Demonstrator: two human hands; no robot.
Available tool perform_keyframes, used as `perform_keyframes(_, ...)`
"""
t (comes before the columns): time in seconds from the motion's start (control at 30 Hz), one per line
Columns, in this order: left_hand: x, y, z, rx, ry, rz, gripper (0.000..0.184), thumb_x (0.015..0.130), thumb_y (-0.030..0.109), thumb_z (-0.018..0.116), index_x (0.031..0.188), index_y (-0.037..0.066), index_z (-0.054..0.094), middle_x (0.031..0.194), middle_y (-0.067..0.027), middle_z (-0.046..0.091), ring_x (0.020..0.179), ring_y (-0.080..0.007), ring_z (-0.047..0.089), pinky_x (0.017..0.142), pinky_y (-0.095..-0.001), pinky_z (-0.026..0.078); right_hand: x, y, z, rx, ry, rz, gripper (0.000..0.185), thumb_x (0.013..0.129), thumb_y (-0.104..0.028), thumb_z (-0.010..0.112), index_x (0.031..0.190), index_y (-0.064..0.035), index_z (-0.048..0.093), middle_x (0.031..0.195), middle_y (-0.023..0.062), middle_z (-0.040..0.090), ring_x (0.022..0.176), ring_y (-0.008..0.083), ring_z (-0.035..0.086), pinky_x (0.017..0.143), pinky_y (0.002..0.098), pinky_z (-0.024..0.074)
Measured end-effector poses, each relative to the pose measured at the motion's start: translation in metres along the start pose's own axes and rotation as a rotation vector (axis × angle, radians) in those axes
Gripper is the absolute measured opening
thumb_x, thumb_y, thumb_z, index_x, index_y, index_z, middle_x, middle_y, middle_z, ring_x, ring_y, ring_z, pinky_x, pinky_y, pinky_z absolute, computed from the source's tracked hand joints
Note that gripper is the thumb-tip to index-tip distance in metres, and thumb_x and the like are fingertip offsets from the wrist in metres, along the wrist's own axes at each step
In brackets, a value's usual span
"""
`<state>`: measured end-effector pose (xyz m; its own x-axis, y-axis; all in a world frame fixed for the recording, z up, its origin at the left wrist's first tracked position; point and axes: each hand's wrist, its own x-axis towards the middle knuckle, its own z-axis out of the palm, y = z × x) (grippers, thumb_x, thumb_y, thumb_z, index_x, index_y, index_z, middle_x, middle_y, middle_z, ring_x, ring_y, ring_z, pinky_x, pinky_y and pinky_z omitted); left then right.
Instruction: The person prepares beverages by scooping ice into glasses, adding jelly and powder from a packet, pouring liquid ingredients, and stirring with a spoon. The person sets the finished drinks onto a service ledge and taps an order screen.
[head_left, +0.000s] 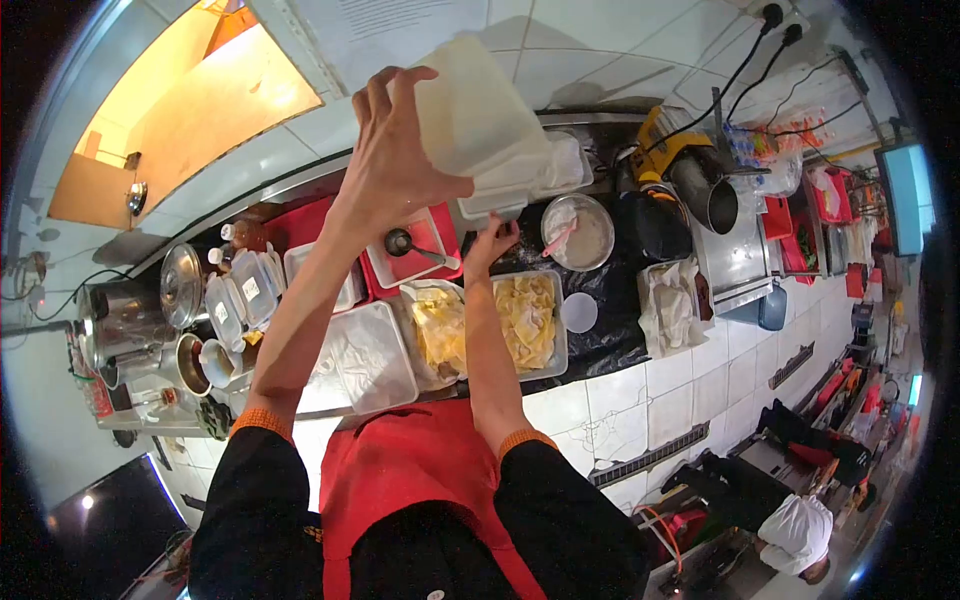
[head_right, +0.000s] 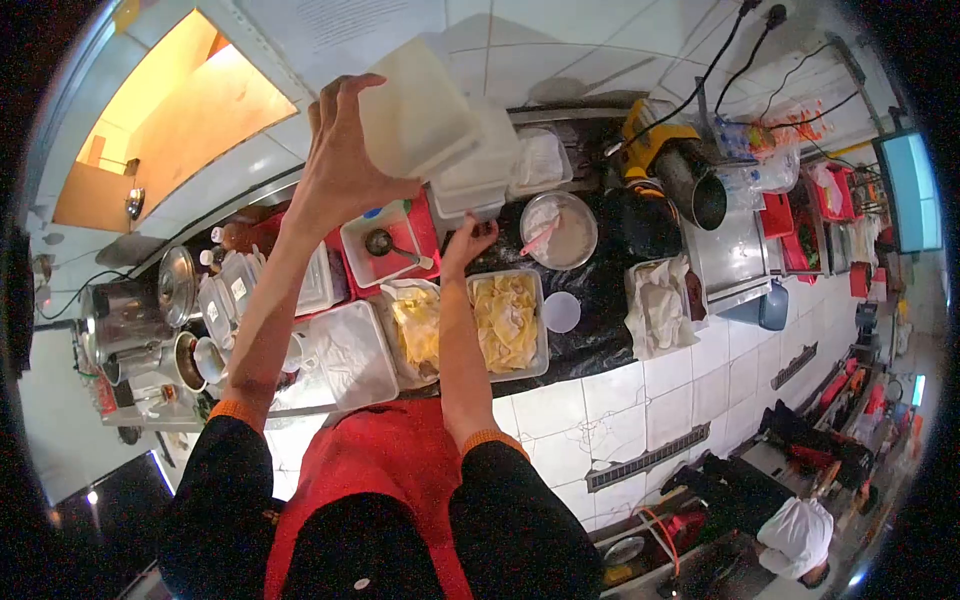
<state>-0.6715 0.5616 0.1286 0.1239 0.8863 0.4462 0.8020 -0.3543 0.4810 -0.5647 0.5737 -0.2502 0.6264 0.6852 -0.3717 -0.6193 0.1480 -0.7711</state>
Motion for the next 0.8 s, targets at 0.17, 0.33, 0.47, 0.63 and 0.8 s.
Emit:
perform_keyframes(0.17, 0.004, -0.008, 0.015, -0.034, -0.007, -0.069, 0.097, 0.048, 0.020, 0.084, 0.133, 0.008, 0.038, 0.129, -0.0185, 0.042, 0.123, -0.0410, 0.036, 0.106, -0.0483, 0.036, 0.030, 0.029, -0.024, -0.333, -0.201, -0.136, 0.045, 0.087, -0.013, 0.069, 0.122, 0.0018, 0.045, 0.118, 0.0170, 0.054, 0.097, 0.0209, 0.053, 0.084, 0.0348, 0.0467)
perform_keyframes(0.33, 0.024, -0.018, 0.043, 0.000, -0.081, 0.031, 0.097, 0.049, 0.026, 0.083, 0.133, 0.008, 0.038, 0.130, -0.0199, 0.040, 0.123, -0.0409, 0.036, 0.108, -0.0492, 0.035, 0.033, -0.008, -0.058, -0.350, -0.496, 0.023, 0.022, 0.086, -0.006, 0.067, 0.104, 0.0024, 0.060, 0.103, 0.0128, 0.063, 0.082, 0.0169, 0.060, 0.071, 0.0295, 0.0502)
perform_keyframes(0.47, 0.033, -0.026, 0.080, 0.046, -0.187, 0.020, 0.100, 0.049, 0.030, 0.084, 0.136, 0.009, 0.038, 0.134, -0.0233, 0.038, 0.127, -0.0456, 0.033, 0.107, -0.0528, 0.037, 0.011, -0.103, -0.040, -0.535, -0.515, -0.089, 0.006, 0.088, -0.003, 0.064, 0.093, -0.0006, 0.065, 0.087, 0.0055, 0.067, 0.063, 0.0111, 0.059, 0.057, 0.0237, 0.0475)
perform_keyframes(0.63, 0.026, -0.029, 0.098, 0.147, -0.315, 0.048, 0.106, 0.051, 0.033, 0.086, 0.142, 0.014, 0.034, 0.148, -0.0284, 0.026, 0.135, -0.0548, 0.022, 0.105, -0.0623, 0.037, 0.012, -0.216, 0.015, -0.328, -0.469, -0.428, 0.012, 0.091, -0.007, 0.063, 0.101, 0.0002, 0.063, 0.095, 0.0071, 0.067, 0.081, 0.0139, 0.063, 0.070, 0.0257, 0.0494)
perform_keyframes(0.8, 0.018, -0.043, 0.093, 0.152, -0.347, 0.044, 0.110, 0.053, 0.030, 0.088, 0.146, 0.016, 0.030, 0.151, -0.0279, 0.021, 0.137, -0.0565, 0.019, 0.111, -0.0607, 0.031, -0.022, -0.314, 0.107, -0.916, -0.971, -1.065, 0.038, 0.083, -0.015, 0.073, 0.117, -0.0022, 0.062, 0.121, 0.0145, 0.062, 0.115, 0.0305, 0.056, 0.100, 0.0433, 0.0422)
